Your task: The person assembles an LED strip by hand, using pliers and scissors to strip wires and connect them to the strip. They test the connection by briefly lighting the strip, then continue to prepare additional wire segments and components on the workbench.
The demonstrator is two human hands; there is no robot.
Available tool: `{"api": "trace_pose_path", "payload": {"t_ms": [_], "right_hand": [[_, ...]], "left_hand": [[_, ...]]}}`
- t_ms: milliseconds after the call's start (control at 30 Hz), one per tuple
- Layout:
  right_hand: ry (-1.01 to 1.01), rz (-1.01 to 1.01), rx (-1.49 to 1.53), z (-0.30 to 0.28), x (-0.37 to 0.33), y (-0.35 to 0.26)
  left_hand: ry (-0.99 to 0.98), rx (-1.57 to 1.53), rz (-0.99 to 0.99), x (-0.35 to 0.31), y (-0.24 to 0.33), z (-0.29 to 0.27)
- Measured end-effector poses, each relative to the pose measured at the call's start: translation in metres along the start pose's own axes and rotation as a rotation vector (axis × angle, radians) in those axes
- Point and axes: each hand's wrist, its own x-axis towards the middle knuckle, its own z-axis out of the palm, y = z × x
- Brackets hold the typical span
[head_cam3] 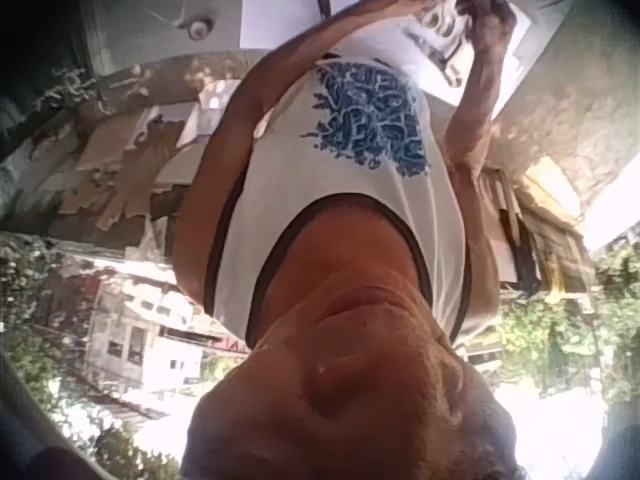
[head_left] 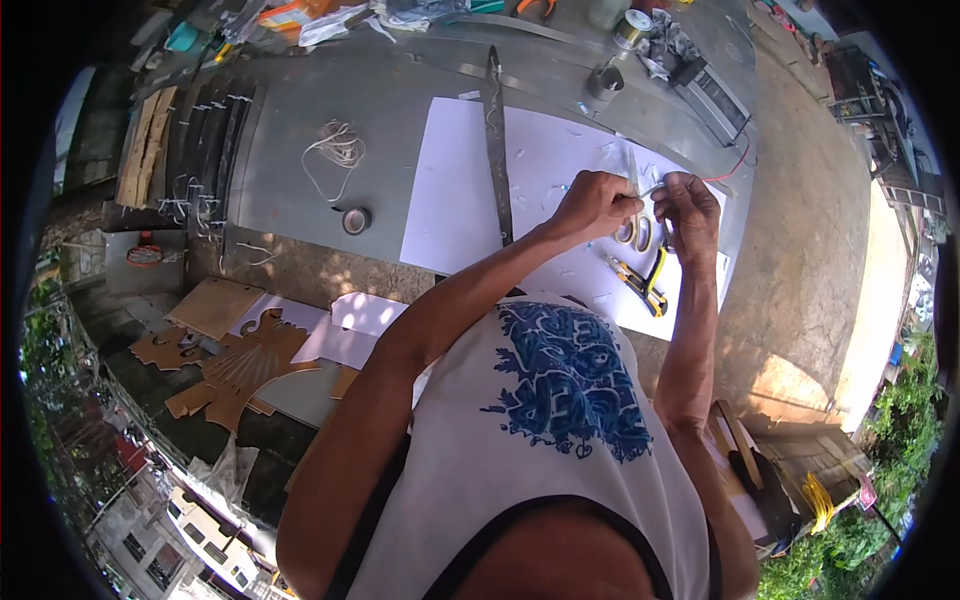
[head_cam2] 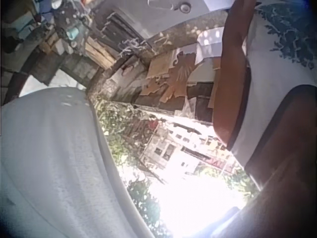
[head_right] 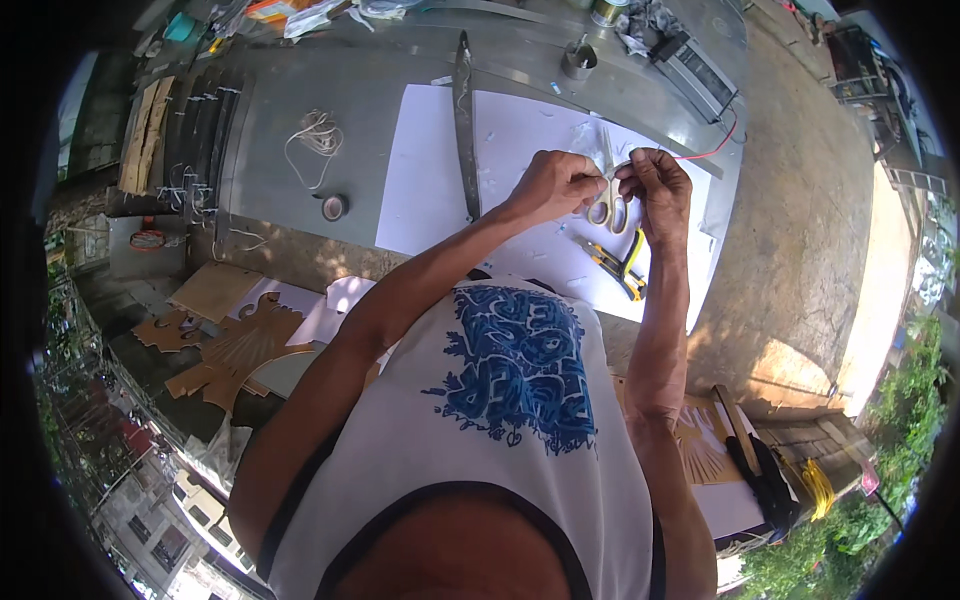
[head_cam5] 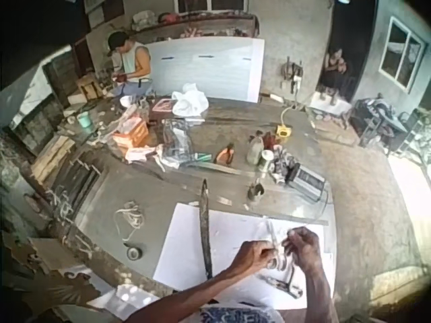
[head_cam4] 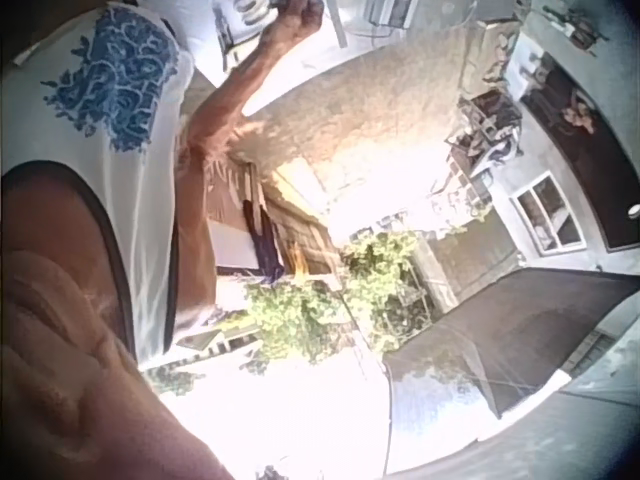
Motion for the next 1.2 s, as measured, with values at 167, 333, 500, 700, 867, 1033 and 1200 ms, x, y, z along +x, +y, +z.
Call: {"api": "trace_pose_path", "payload": {"t_ms": [167,333,500,700,867,1033,1200], "right_hand": [[0.009,0.011,0.025,-0.005,-0.019,-0.005],[0.001,0.061,0.008,0.006,-0.035,0.002],[0.026,0.033,-0.105,0.036,-0.047,0.012],[-0.104,0.009,-0.426,0.056,-0.066,0.015],[0.038,-0.190,-0.594,0.024,-0.067,-0.002],[-0.059,-0.660,-0.917,0.035,-0.060,-0.014],[-0.234,-0.812,-1.013,0.031,-0.057,-0.007]], "left_hand": [[-0.022,-0.073,0.015,0.002,0.009,-0.003],[-0.028,-0.288,0.066,0.001,0.018,-0.004],[-0.168,-0.498,-0.110,-0.002,0.010,-0.011],[-0.121,-0.720,-0.320,-0.013,0.005,-0.022],[-0.233,-0.690,-0.409,-0.019,0.002,-0.042],[-0.387,-0.663,-0.377,-0.025,0.000,-0.051],[-0.445,-0.648,-0.385,-0.031,0.001,-0.053]]}}
